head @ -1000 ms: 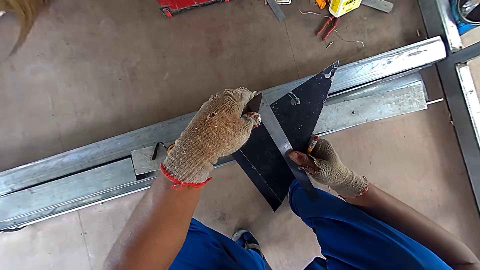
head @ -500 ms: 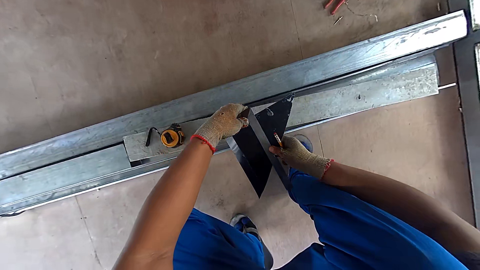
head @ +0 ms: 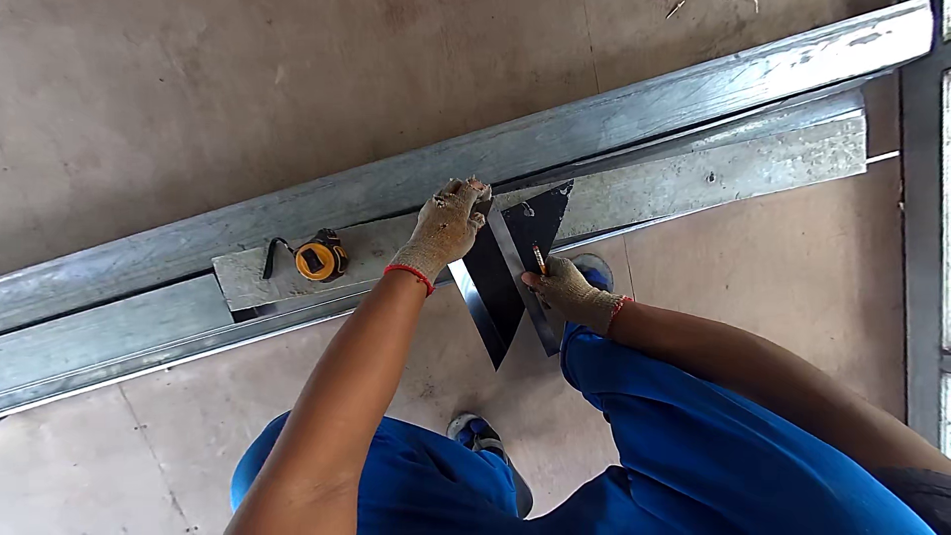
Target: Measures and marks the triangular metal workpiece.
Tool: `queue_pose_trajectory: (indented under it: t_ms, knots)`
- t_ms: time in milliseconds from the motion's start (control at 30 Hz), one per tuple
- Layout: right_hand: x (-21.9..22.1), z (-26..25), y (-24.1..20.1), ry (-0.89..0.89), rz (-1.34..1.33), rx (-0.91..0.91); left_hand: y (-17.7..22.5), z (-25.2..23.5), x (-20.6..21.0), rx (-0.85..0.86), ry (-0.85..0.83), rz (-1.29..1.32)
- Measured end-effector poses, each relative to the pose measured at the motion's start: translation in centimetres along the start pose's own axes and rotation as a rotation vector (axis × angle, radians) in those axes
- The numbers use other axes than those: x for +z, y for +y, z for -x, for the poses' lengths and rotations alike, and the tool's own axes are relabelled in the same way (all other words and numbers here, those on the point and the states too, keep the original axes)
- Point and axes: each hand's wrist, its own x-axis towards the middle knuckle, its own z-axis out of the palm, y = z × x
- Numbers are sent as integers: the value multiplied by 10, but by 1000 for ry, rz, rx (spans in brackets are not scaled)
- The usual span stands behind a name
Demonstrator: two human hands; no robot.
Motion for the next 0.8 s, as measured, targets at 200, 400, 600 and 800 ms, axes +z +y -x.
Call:
queue_pose_trajectory:
  t_ms: [200,400,600,800]
  knots:
    - [1,-9,6,-19,-62,51,10,7,31,-129,210,-127]
    - [0,-12,12,-45,-210,72,21,22,69,-184,431,-150]
    - [-1,-13,12,-56,-236,84,19,27,91,-192,460,-195]
    - [-1,-13,12,-51,-208,93,14,26,92,-161,494,-176]
